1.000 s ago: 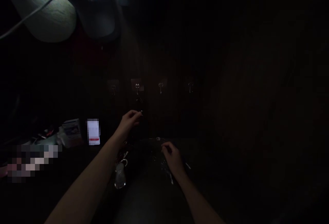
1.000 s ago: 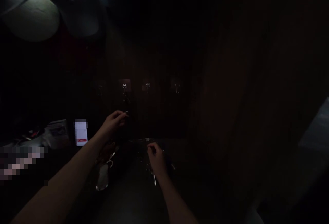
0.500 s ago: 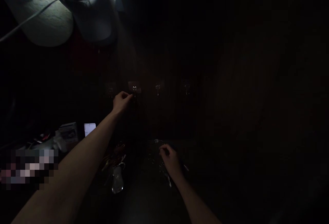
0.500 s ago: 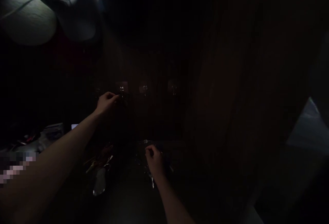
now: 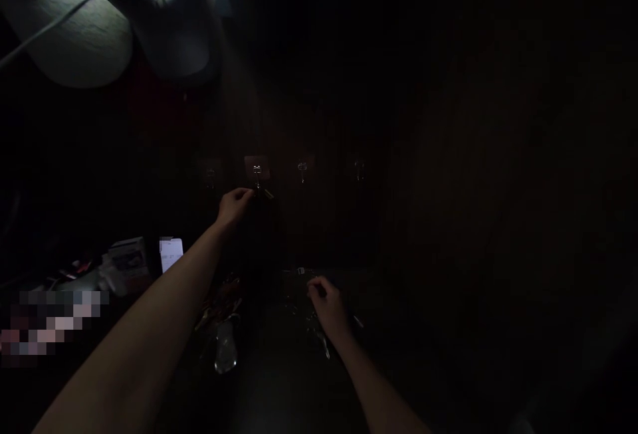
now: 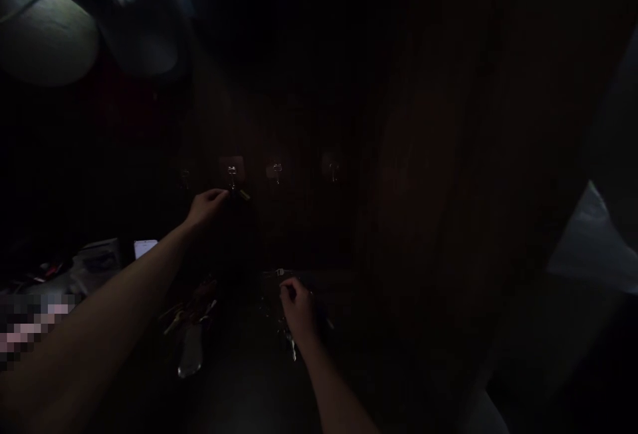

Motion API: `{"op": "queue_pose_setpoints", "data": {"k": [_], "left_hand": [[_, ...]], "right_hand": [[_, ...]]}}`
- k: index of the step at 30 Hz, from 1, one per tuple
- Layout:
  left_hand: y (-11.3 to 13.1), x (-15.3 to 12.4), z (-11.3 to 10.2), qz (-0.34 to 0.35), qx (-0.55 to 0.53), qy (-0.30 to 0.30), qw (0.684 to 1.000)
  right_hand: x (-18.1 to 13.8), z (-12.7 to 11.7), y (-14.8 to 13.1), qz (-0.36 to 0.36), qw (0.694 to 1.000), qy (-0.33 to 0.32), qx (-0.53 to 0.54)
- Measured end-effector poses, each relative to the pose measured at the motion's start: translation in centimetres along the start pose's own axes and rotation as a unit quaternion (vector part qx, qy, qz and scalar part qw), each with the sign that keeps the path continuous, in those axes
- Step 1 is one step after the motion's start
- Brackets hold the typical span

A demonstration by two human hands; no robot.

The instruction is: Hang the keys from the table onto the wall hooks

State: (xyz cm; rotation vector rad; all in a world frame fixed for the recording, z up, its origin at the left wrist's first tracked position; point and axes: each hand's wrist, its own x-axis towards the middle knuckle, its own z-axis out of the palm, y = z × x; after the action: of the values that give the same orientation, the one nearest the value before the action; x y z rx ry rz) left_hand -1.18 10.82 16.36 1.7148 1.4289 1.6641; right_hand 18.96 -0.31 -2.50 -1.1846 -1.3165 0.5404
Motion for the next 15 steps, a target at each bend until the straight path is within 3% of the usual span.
{"op": "queue_pose_setpoints", "data": {"k": [3,7,15], "left_hand": [[-1.0,-1.3,0.7,-0.007,-0.066,0.004,0.998],[-2.4,-3.5,1.7,-0.065,-0.167,-0.019,0.984],[-4.4,-9.3,2.7,-0.128,-0.222,-0.066,0.964]], "right_hand": [[0.1,0.0,-0.1,-0.001,1.0,0.011,0.003],[0.1,-0.1,-0.2,0.003,1.0,0.008,0.007],[0.2,-0.2,0.0,0.009,1.0,0.013,0.012]]}}
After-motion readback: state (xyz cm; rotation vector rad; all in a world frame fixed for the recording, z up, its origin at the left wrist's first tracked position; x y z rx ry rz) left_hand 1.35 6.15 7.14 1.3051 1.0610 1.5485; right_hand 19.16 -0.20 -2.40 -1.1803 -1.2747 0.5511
